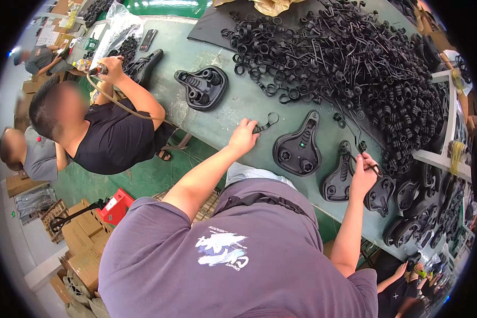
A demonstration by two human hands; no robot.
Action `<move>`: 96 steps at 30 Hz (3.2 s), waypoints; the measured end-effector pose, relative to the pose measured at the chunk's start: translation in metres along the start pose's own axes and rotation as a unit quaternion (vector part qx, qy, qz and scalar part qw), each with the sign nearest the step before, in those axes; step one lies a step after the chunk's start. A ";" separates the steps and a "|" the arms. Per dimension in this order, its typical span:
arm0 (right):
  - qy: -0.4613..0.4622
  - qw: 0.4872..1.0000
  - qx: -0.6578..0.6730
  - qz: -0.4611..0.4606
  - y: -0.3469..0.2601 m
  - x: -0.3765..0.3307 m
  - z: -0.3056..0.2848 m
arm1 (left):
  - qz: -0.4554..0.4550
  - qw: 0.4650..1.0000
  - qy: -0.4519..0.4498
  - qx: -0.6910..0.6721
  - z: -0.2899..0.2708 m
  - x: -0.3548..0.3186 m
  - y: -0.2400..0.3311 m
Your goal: Assembling bicycle seats by attaching mounting components.
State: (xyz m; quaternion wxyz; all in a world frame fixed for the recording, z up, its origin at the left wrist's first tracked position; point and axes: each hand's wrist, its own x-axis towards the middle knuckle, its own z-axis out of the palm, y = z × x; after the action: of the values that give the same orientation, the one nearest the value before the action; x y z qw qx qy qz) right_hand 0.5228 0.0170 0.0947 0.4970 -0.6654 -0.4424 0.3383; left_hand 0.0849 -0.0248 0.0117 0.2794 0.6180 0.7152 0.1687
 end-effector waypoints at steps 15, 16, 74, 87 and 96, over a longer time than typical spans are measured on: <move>-0.018 1.000 -0.006 -0.018 -0.031 0.094 0.097 | 0.253 0.951 -0.177 -0.026 -0.012 -0.007 0.097; -0.034 0.999 -0.013 -0.008 -0.025 0.100 0.099 | 0.253 0.950 -0.178 -0.033 -0.010 -0.007 0.097; -0.145 0.985 -0.074 -0.065 -0.020 0.060 0.113 | 0.235 0.955 -0.172 -0.056 -0.052 0.020 0.131; -0.040 0.935 -0.350 0.041 -0.060 0.061 0.027 | 0.267 0.944 -0.195 -0.009 -0.004 -0.034 0.086; -0.098 0.842 -0.529 -0.028 0.036 -0.055 -0.012 | 0.285 0.938 -0.194 0.048 -0.015 -0.020 0.081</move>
State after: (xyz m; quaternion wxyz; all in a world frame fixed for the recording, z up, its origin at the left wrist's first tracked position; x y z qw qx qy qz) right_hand 0.5218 -0.0427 0.0646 0.0328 -0.7776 -0.6195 0.1023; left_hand 0.1413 -0.0288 0.0750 0.3231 0.8291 0.4484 0.0840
